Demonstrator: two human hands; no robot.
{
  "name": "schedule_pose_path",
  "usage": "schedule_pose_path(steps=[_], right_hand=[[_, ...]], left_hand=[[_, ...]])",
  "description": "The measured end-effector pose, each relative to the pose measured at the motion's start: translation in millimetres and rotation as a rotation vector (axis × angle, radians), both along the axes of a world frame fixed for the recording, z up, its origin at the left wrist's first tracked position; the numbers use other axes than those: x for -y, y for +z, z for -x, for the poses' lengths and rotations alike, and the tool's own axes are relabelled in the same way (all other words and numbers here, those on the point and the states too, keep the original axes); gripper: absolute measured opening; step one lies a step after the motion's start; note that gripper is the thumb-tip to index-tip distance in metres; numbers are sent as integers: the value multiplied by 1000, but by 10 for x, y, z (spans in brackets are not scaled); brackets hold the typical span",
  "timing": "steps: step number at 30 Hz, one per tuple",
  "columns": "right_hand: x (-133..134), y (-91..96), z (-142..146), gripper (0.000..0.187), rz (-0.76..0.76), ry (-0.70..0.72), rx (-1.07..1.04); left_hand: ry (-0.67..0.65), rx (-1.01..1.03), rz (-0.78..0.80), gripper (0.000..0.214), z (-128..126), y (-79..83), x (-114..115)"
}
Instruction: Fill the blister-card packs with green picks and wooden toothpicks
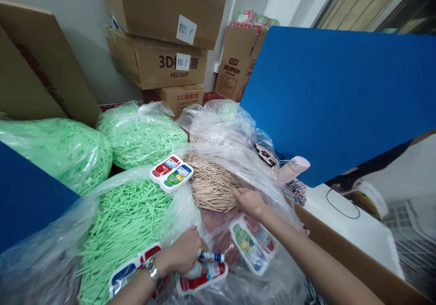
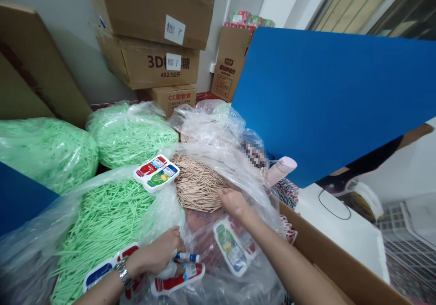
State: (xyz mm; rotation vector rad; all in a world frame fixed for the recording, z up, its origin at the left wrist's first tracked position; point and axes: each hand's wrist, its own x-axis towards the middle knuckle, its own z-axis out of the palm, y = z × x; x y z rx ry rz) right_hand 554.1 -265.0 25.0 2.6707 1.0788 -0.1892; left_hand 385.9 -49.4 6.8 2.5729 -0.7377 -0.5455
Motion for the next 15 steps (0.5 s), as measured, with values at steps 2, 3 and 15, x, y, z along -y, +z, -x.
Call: schedule_pose_path(steps=[2, 3, 15], right_hand=[[-239, -134, 162, 24, -67, 112, 20], [-359, -219, 230, 27, -114, 184, 34], [-788, -366, 342, 22, -265, 294, -32]], left_hand=[[-5, 6, -3, 20, 2, 1, -1], [-7, 6, -6, 20, 4, 4, -2], [36, 12, 27, 24, 32, 3, -14]])
